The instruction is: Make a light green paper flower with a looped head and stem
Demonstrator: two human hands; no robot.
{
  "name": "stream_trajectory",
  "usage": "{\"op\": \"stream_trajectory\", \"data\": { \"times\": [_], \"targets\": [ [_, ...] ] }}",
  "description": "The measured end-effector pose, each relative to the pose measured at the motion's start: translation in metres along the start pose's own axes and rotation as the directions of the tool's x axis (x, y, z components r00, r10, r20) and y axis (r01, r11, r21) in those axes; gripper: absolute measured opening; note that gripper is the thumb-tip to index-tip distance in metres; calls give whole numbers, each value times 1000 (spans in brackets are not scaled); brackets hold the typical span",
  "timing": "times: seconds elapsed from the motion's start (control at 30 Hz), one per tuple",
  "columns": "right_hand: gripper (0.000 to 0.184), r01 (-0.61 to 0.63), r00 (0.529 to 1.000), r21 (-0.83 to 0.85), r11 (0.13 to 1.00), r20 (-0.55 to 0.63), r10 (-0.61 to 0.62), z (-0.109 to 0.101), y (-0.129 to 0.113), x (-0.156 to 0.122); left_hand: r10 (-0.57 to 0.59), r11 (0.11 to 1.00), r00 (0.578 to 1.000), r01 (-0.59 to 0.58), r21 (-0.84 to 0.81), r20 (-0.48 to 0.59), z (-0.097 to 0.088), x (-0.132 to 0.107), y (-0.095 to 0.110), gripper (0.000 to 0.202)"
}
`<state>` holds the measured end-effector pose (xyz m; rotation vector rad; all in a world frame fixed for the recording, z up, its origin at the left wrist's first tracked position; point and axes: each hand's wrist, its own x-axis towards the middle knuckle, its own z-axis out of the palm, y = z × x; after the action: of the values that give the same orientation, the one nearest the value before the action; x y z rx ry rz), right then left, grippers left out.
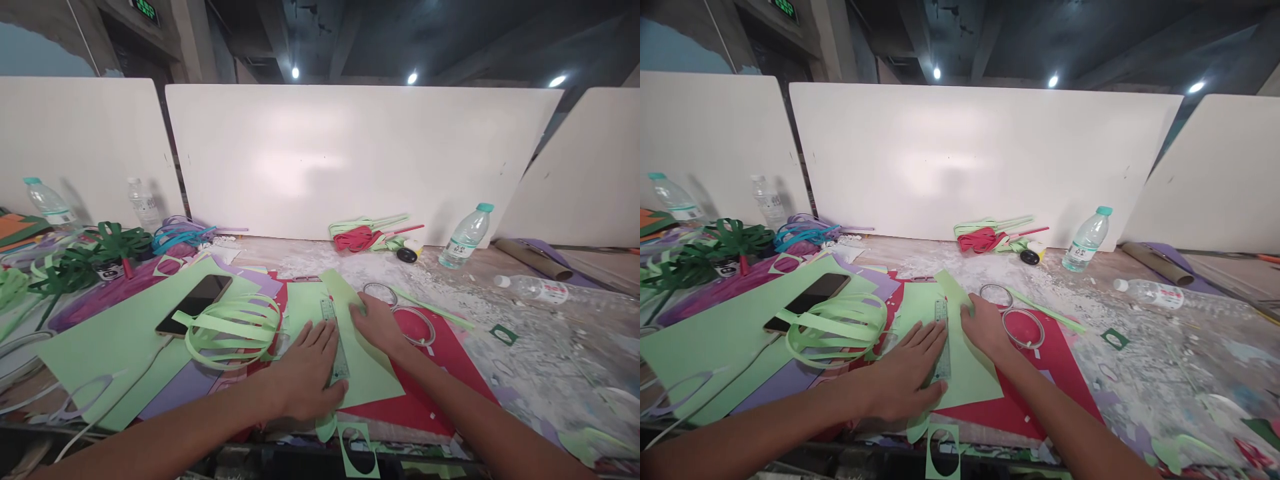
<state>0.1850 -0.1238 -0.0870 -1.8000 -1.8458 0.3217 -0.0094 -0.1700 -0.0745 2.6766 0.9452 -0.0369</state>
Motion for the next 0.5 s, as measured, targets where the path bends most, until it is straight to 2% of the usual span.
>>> {"op": "stream_trajectory", "data": {
  "times": [0.3,0.43,0.5],
  "targets": [
    [15,-1,1000,18,1000,2,1,-1,0,0,13,999,1000,-13,-38,1,-5,-17,11,70],
    [15,-3,1000,21,1000,-4,3,-1,0,0,14,1000,997,-16,-18,-71,-14,-7,-5,73],
    [14,-2,1000,25,1000,-1,2,-1,1,1,-45,999,996,44,-8,-79,-20,6,-20,95]
  ]
}}
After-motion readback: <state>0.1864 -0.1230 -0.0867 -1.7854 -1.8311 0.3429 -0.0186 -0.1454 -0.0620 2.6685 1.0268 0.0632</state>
